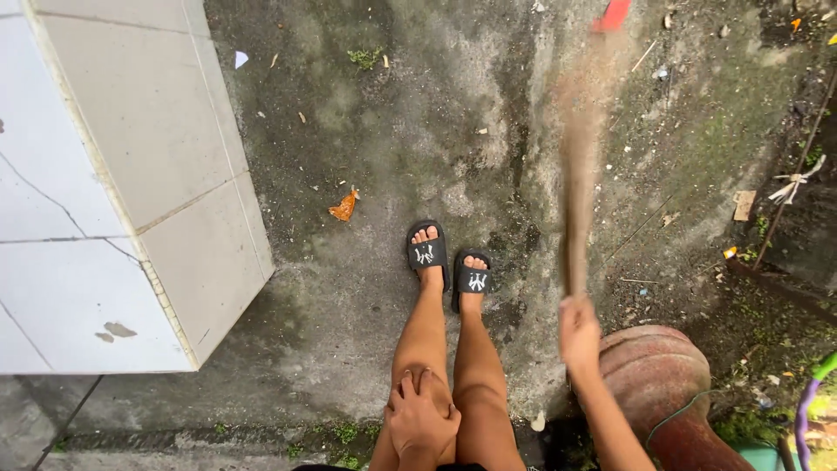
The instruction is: Sweeping an outdoor concrete patio area with a broom.
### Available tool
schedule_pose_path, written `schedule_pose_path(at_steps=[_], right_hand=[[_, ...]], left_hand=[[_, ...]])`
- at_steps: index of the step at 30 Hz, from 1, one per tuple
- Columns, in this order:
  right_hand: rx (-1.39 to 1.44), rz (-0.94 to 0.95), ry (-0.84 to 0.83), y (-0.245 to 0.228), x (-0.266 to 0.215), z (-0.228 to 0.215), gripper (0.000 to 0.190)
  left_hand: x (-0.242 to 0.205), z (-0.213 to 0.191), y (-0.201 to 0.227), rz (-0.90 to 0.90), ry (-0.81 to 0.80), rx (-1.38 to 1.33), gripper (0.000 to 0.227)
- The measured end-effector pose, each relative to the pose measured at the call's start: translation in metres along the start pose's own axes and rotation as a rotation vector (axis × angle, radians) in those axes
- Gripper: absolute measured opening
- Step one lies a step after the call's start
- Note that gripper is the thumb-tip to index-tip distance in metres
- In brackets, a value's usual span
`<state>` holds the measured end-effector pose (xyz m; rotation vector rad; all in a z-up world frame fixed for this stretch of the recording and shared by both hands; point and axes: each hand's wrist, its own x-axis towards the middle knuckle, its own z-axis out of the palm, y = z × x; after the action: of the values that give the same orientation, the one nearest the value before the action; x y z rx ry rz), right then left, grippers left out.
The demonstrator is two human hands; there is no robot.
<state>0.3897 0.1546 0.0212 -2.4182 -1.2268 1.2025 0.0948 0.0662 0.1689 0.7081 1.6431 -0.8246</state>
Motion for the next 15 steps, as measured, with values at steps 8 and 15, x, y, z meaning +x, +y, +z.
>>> schedule_pose_path(at_steps=[8,15], right_hand=[[-0.584,-0.119,-0.165,0.026,0.142,-0.010,0.042],[-0.456,-0.367,-0.282,-0.062,0.029,0.043,0.025]], left_hand=[[0.002,0.009,-0.001,-0.003,0.002,-0.008,0.088],[-0.002,0.010,0.005,0.042,0.035,-0.071,0.086]])
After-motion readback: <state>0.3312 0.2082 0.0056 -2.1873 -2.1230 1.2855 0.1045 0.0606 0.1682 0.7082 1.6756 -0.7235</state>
